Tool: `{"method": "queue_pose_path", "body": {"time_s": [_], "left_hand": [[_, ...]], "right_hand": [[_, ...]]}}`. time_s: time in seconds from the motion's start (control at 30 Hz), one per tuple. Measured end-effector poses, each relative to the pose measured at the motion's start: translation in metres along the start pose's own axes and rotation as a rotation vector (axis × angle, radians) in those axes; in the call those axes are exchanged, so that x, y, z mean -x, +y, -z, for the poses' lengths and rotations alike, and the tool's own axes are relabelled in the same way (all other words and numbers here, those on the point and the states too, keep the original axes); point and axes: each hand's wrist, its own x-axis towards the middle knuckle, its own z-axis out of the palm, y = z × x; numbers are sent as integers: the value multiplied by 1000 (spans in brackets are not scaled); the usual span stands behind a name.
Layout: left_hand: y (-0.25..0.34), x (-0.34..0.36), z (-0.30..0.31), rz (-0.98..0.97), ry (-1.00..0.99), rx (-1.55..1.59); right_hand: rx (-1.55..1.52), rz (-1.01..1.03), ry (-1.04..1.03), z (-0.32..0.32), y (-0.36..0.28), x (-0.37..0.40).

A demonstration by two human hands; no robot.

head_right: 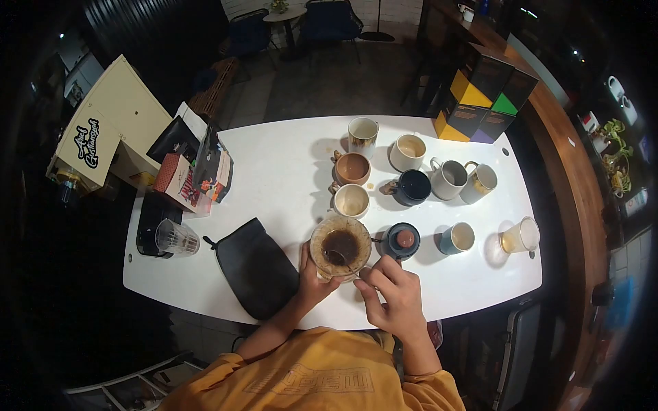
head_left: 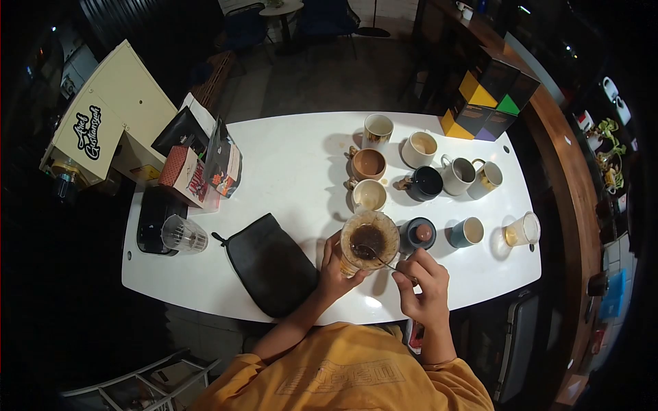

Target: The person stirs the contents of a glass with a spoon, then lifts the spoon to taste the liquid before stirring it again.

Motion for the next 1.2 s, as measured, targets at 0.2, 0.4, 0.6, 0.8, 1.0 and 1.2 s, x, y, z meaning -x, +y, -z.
{"method": "queue_pose_path", "body": {"time_s": [0.2,0.4,0.6,0.8,1.0,1.2], "left_hand": [[-1,2,-1,4,-4,-9],[-1,2,0,5,-6,-9],[-2,2,-2,12,6,9],[-3,0,-2,-27,8,-21],[-3,1,-3,-24,19,-25],[-4,3,-2,1,-6,5]], "right_hand": [[8,-4,-11,0,2,0],[12,-12,-5,1,1,0],[9,-31,-7,-2,3,0],[51,-43,-3,-4,6,0],[51,-46,12,-4,8,-1],[113,35,92,-1,7,0]]}}
